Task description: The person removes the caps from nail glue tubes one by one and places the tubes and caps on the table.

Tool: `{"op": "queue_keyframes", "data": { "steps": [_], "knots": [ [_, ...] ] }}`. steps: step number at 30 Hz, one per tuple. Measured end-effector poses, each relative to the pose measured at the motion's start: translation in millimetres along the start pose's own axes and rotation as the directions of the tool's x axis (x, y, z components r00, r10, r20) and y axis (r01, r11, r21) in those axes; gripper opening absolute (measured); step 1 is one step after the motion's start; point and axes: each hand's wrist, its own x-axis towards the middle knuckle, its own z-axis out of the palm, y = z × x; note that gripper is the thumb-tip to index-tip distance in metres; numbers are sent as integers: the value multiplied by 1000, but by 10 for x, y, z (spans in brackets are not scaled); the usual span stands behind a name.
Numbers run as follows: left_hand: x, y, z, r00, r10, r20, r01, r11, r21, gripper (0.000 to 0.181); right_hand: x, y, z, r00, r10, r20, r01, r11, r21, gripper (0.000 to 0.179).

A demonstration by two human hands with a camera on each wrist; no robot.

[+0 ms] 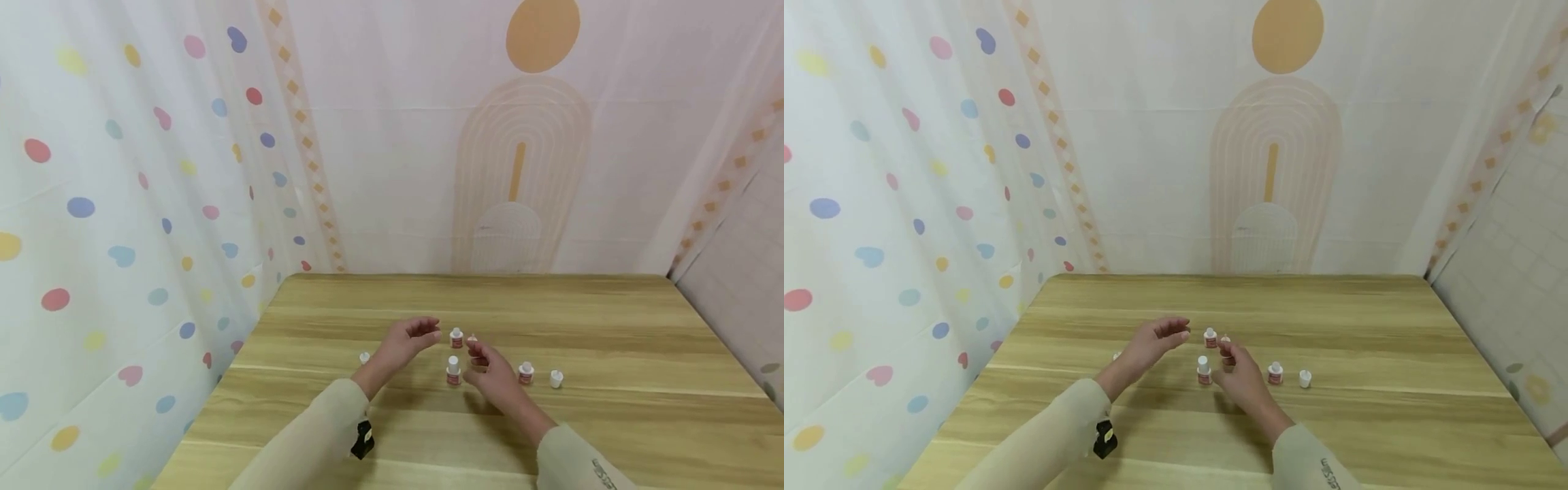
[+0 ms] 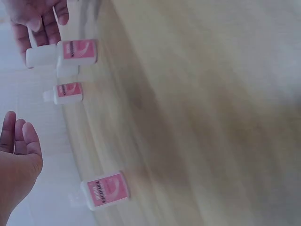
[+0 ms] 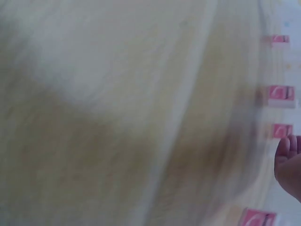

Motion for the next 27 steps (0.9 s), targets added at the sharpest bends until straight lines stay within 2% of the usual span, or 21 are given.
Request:
{"op": "queue_keyframes", "data": {
  "steps": [5,10,17,27],
  "knots": [
    [-73,-74,48,999,27,30,-29,998,64,38,-14,90,-19,999,24,36,-24,1000,-3,55],
    [-117,-172,114,997,44,62,-50,995,90,37,-4,138,23,998,29,51,-31,999,31,39],
    [-133,-263,191,997,43,63,-48,995,84,37,8,167,80,1000,13,17,-13,1000,6,24],
    [-150,-260,273,997,60,45,-63,995,80,32,6,167,116,1000,-13,-11,12,997,-72,20]
  ]
}}
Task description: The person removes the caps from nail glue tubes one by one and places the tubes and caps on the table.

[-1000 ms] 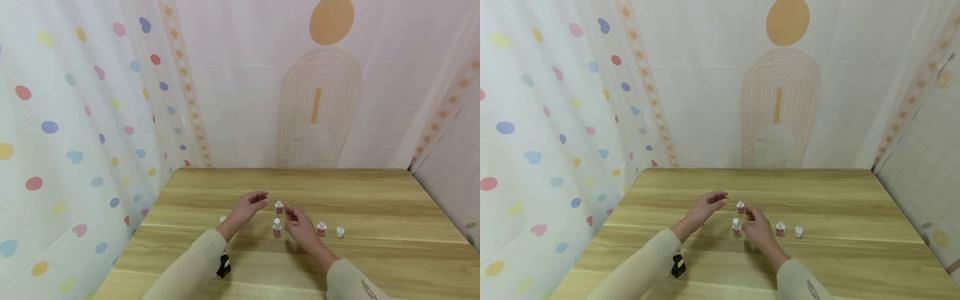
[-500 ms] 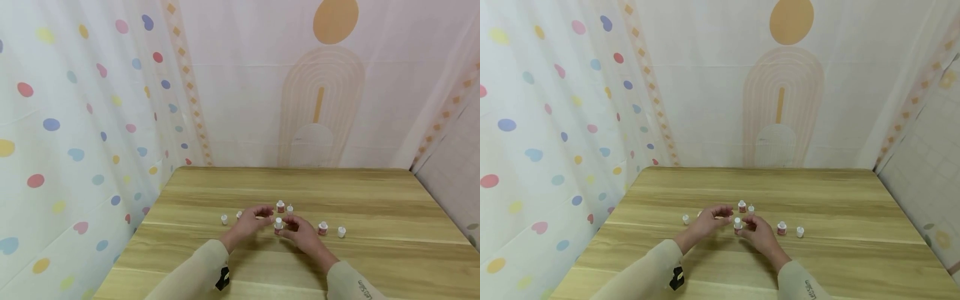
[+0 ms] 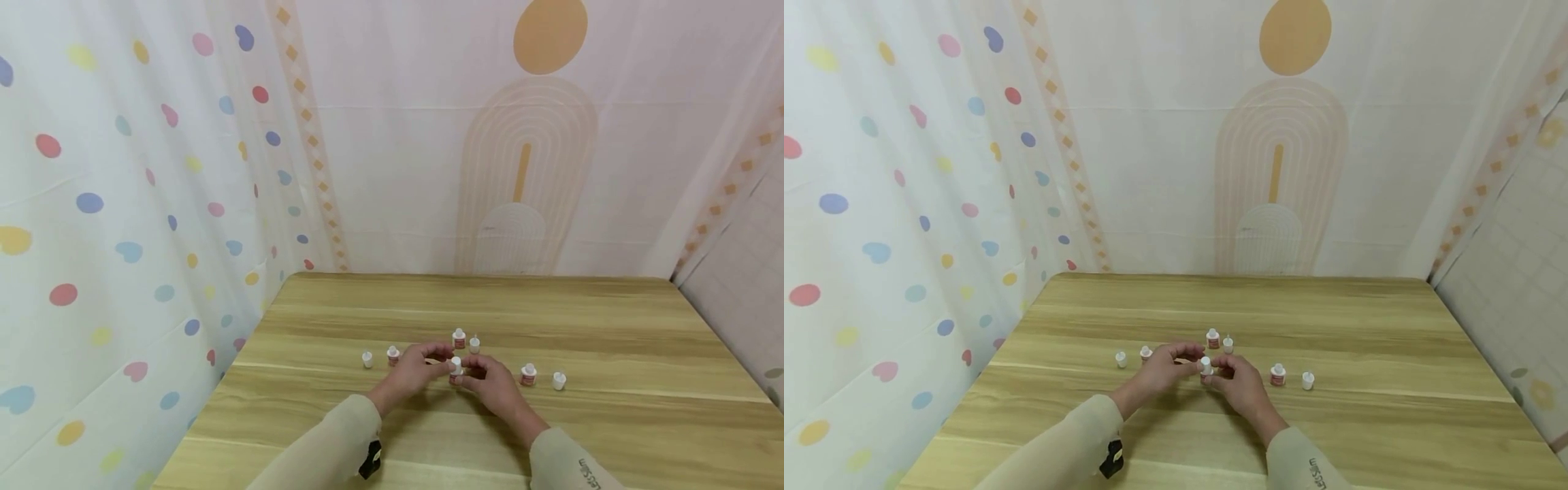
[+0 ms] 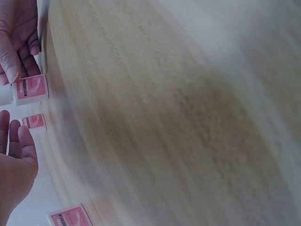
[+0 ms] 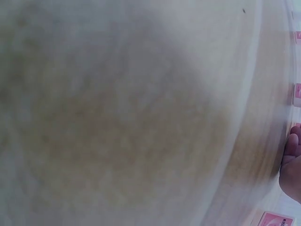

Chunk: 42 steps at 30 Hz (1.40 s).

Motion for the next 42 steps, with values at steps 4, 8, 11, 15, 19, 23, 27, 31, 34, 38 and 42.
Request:
{"op": "queue_keyframes", "data": {
  "steps": [4,8,11,15,19,23,27,31,34,38,42],
  "knots": [
    [6,-5,7,1000,-5,-3,5,1000,0,31,12,13,13,1000,3,2,-3,1000,-4,17],
    [22,-15,12,1000,-16,3,16,1000,0,28,19,22,19,1000,-1,-2,1,1000,-1,15],
    [35,-38,19,1000,-14,3,14,1000,3,24,18,24,19,1000,-2,-7,2,1000,0,14],
    [45,-51,27,1000,-15,2,15,1000,13,22,16,25,15,1000,-5,-7,5,1000,-7,12],
    [38,-30,30,1000,-23,3,23,1000,10,20,16,26,16,1000,-6,-4,6,1000,-26,10],
    [26,-7,29,999,-40,3,40,999,-2,17,14,20,19,1000,4,0,-4,1000,-19,11],
    [18,3,27,999,-48,1,48,999,-12,19,8,6,18,1000,15,12,-15,1000,15,12],
    [15,6,20,999,-48,1,48,999,-6,19,7,-1,16,1000,19,21,-20,999,34,12],
    [11,12,13,999,-49,6,49,999,3,18,4,-3,15,1000,19,24,-19,999,36,11],
    [14,16,4,998,-52,17,52,998,21,16,-8,-4,18,1000,18,20,-19,999,31,10],
    [18,10,-3,998,-53,27,53,998,28,16,-17,0,24,1000,18,9,-18,1000,23,11]
  ]
}}
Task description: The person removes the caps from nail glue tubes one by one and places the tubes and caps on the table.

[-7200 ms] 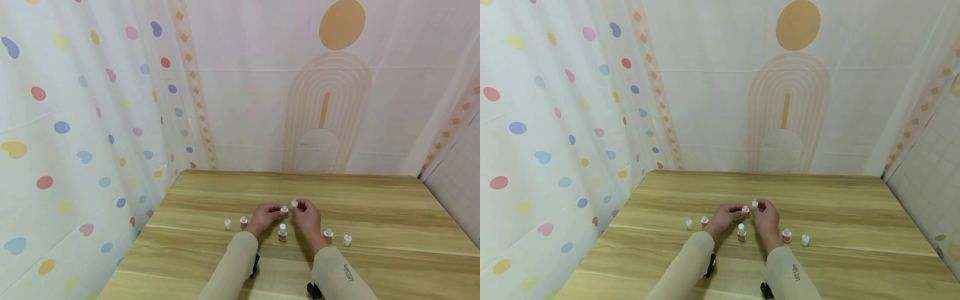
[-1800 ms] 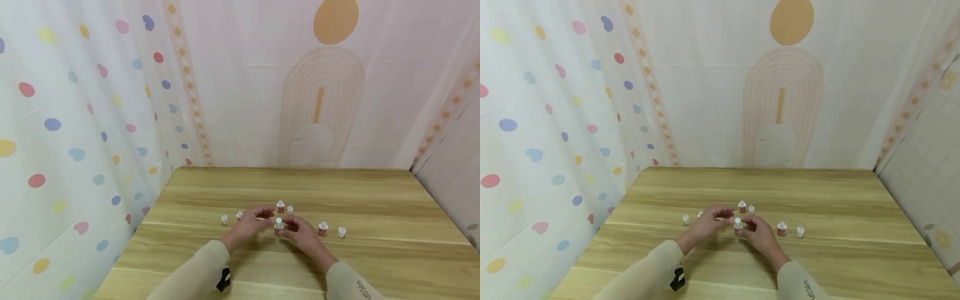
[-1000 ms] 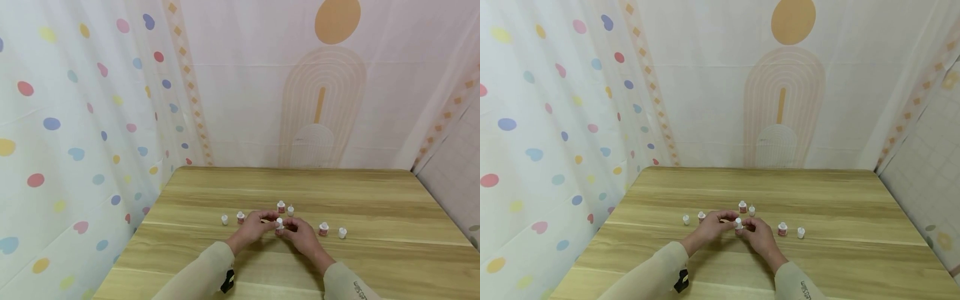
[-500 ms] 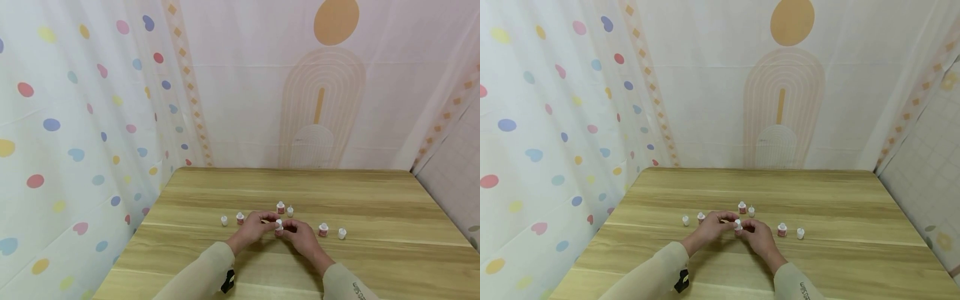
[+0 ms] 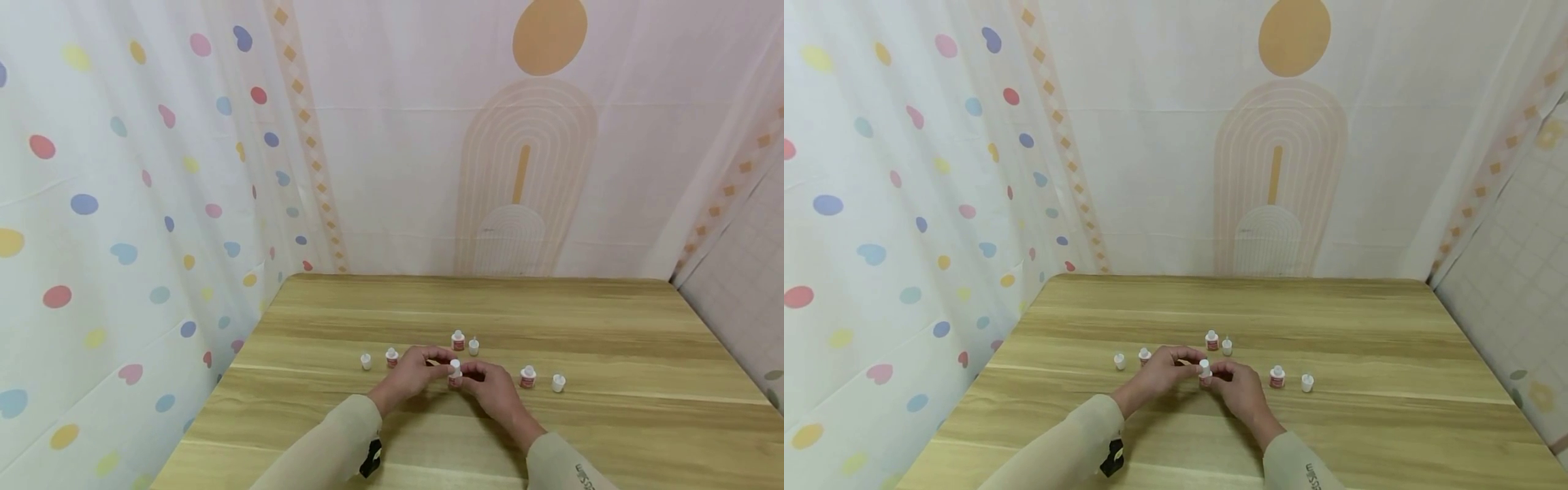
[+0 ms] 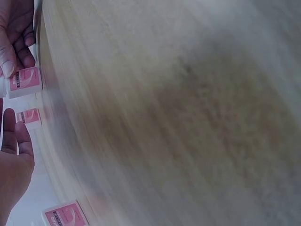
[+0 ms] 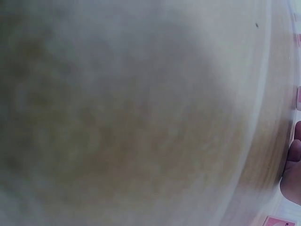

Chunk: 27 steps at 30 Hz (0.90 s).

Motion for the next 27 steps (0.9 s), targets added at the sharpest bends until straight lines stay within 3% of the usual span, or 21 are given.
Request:
{"op": "queue_keyframes", "data": {
  "steps": [10,23,27],
  "knots": [
    [3,-70,9,998,69,16,-69,997,32,14,-3,25,21,999,-24,-32,23,999,-26,14],
    [-58,-79,114,988,133,-83,-131,991,29,12,-9,26,27,998,-49,-44,46,997,-58,13],
    [-83,-83,124,987,126,-96,-125,992,8,14,-14,23,28,997,-60,-40,58,997,-59,13]
  ]
}}
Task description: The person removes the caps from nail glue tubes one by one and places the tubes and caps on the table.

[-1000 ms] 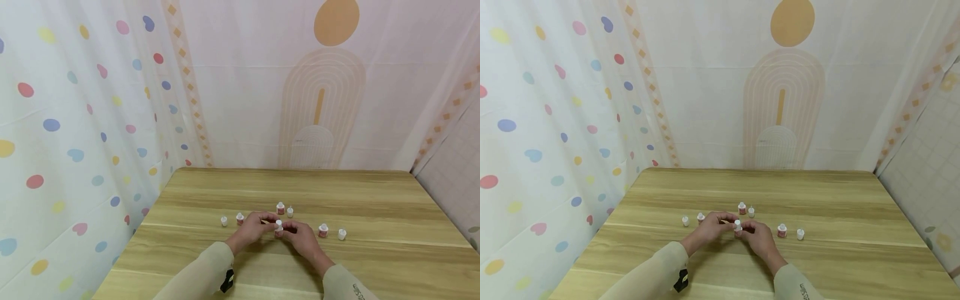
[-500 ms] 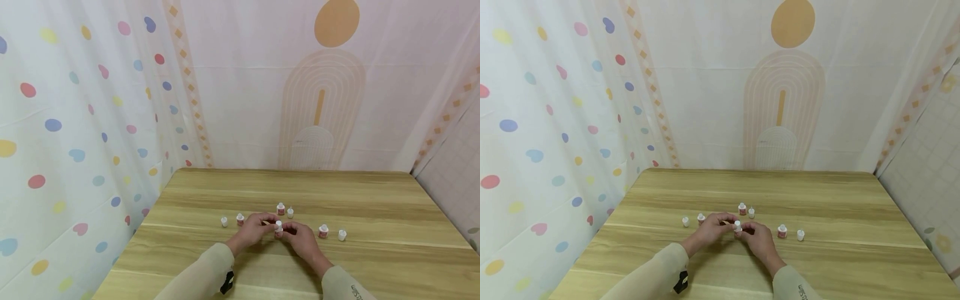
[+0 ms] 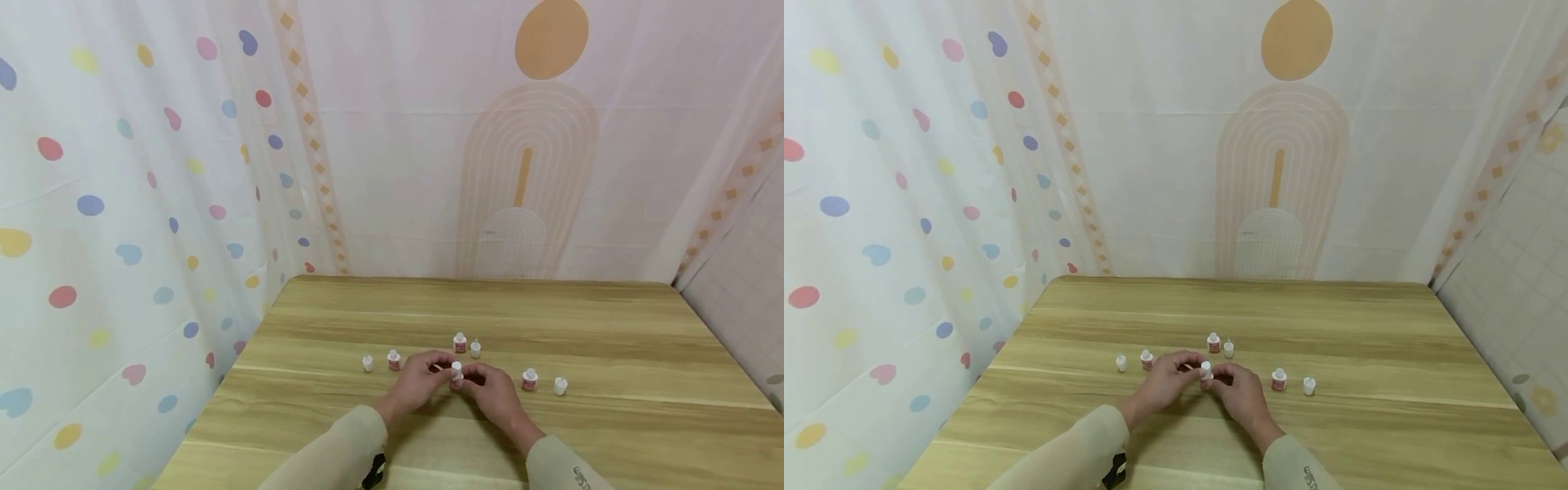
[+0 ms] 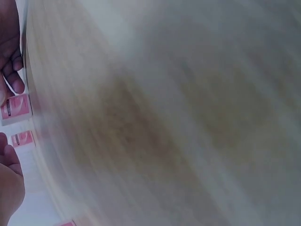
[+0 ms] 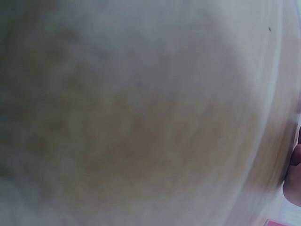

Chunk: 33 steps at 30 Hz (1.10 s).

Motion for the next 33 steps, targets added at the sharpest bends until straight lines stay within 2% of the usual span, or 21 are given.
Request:
{"op": "queue_keyframes", "data": {
  "steps": [7,16,26,33],
  "knots": [
    [4,-24,-18,1000,18,10,-18,1000,3,17,22,20,0,1000,-7,12,7,1000,-7,11],
    [22,-29,-7,998,-53,-29,53,998,18,10,27,11,-23,999,6,34,-6,1000,-10,13],
    [8,-30,-43,1000,-16,12,16,1000,-2,12,37,53,-27,999,-6,44,6,1000,-1,12],
    [19,-25,-41,998,-56,20,56,998,-7,9,46,67,-31,999,-24,44,24,1000,-13,12]
  ]
}}
